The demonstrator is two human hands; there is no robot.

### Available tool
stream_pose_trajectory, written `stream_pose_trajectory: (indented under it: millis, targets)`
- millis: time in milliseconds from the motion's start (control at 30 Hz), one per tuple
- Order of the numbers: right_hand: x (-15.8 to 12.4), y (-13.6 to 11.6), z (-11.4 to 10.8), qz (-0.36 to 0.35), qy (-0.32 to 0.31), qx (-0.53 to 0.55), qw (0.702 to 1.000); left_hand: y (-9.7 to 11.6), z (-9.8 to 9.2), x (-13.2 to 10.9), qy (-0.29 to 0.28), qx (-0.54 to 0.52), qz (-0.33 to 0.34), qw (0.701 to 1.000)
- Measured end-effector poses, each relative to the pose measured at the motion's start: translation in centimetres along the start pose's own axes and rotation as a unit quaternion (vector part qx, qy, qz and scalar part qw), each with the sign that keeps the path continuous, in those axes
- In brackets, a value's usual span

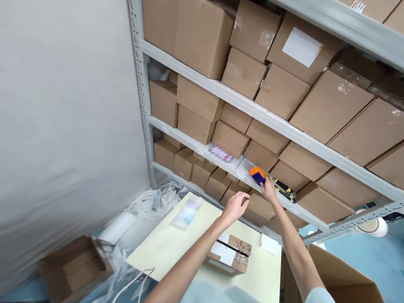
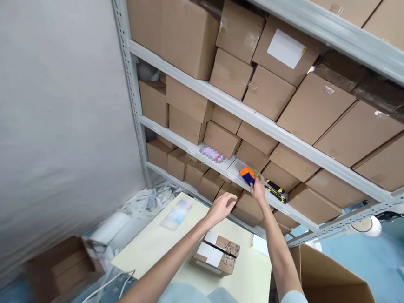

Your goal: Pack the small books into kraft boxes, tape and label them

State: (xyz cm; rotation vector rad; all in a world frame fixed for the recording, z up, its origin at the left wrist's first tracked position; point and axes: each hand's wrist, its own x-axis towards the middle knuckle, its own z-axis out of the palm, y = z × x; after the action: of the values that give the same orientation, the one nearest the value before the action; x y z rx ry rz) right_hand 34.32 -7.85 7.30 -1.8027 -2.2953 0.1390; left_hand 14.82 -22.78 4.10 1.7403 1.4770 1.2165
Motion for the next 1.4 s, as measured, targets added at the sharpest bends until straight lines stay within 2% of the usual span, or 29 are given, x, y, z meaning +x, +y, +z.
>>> stream_pose_trajectory:
  millis: [67, 133, 200, 333, 400, 467, 633, 767, 833, 967, 1067, 1200, 1400]
  targets:
    - [-3.3, -0.2, 1.4, -0.035, 0.038, 0.133, 0.99, -0.2, -0.2, -1.7, 0.015, -0.031, -0.011, 0.999]
    - [-7.7, -1.0, 3.0, -0.062, 0.065, 0.308, 0.947, -0.1, -0.1, -3.7, 0.034, -0.067, -0.008, 0.997]
    - [-12.5, -2.4, 4.2, -0.052, 0.045, 0.419, 0.906, 0.4, 0.2, -5.8, 0.046, -0.097, 0.001, 0.994]
    - [-20.3, -6.0, 4.3, 0.013, 0.022, 0.507, 0.861, 1.6, 0.3, -9.3, 0.068, -0.132, -0.026, 0.989]
    - [-22.4, -7.2, 3.3, 0.029, 0.026, 0.507, 0.861, 2.2, -0.2, -10.4, 0.073, -0.144, -0.048, 0.986]
    - [-23.8, -7.9, 1.9, 0.036, 0.028, 0.512, 0.858, 3.1, -1.2, -11.1, 0.054, -0.142, -0.039, 0.988]
    - [-25.4, -8.3, -0.8, 0.054, 0.032, 0.573, 0.818, 5.5, -3.8, -11.5, -0.011, -0.137, 0.063, 0.989]
    - [-25.6, -8.8, -1.3, 0.06, 0.029, 0.547, 0.834, 5.8, -5.2, -11.3, -0.035, -0.121, 0.097, 0.987]
    - [-25.7, -8.9, -1.3, 0.04, 0.013, 0.519, 0.854, 5.7, -6.2, -11.3, -0.015, -0.12, 0.096, 0.988]
    - [-26.0, -8.0, -1.8, -0.054, 0.0, 0.412, 0.909, 6.4, -9.1, -11.2, 0.072, -0.124, 0.106, 0.984]
    - [-25.7, -6.9, -2.4, -0.167, 0.05, 0.306, 0.936, 7.2, -10.9, -11.1, 0.083, -0.078, 0.153, 0.982]
    - [-24.8, -6.1, -3.3, -0.285, 0.122, 0.193, 0.931, 7.5, -11.7, -11.0, 0.071, -0.031, 0.209, 0.975]
    - [-24.5, -5.4, -3.9, -0.316, 0.131, 0.078, 0.936, 7.0, -11.9, -10.8, 0.058, -0.024, 0.234, 0.97]
